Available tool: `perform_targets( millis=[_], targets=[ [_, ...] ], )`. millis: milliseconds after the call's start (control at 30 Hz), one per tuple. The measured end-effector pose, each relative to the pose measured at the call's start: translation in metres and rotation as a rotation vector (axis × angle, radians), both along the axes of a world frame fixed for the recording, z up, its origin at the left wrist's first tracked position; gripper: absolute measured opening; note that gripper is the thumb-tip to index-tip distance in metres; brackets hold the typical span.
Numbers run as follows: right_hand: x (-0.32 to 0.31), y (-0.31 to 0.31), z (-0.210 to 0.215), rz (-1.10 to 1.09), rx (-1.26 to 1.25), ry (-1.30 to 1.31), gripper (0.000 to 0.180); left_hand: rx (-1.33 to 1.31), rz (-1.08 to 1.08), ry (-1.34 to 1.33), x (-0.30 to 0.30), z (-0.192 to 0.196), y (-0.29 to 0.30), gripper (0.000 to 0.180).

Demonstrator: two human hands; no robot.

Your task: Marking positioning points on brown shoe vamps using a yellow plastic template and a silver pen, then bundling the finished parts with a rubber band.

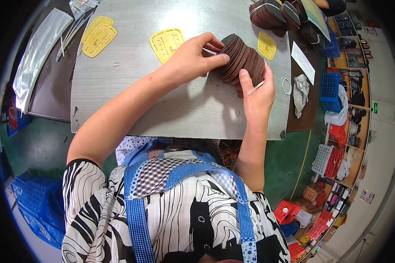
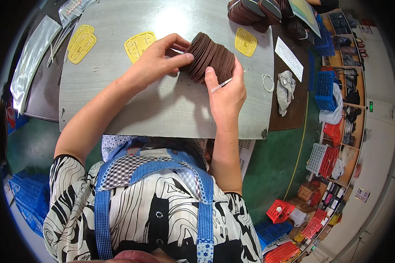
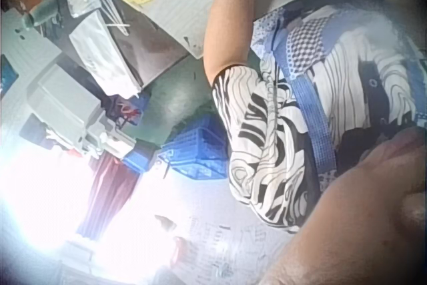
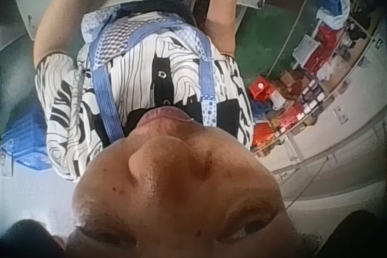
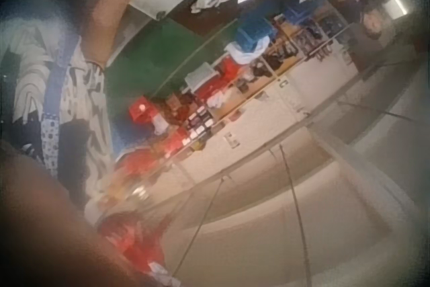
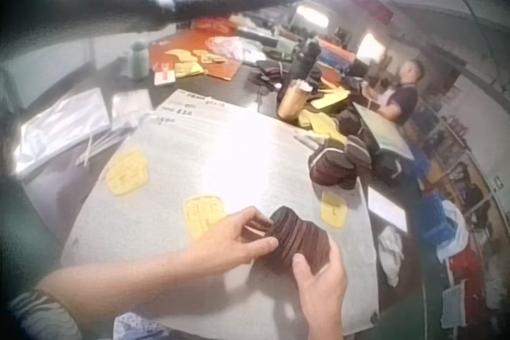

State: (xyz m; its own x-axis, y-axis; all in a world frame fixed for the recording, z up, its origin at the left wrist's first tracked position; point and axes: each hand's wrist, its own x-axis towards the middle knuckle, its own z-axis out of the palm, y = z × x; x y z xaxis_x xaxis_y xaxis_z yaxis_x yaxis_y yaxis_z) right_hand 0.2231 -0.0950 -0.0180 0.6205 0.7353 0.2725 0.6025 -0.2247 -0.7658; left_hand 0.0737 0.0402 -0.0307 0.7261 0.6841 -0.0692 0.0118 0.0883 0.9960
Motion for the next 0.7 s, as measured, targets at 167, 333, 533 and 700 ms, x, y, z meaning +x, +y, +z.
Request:
perform_targets(
  millis=[167,333,533,700],
  targets=[
    [0.000,0.000,0.001,-0.010,-0.012,0.007,0.064,0.149,0.045,0.028,0.003,-0.002,-0.001,0.045],
    [-0.002,0.003,0.003,-0.015,-0.025,-0.038,0.064,-0.007,-0.049,-0.006,-0.003,-0.004,0.008,0.037],
    [-0.023,0.018,0.012,-0.163,-0.232,-0.350,0.099,0.303,0.048,0.109,0.000,-0.007,-0.002,0.027],
    [-0.009,0.024,0.010,-0.150,-0.266,-0.295,0.094,0.222,0.137,0.100,0.001,-0.016,0.003,0.024]
  ],
)
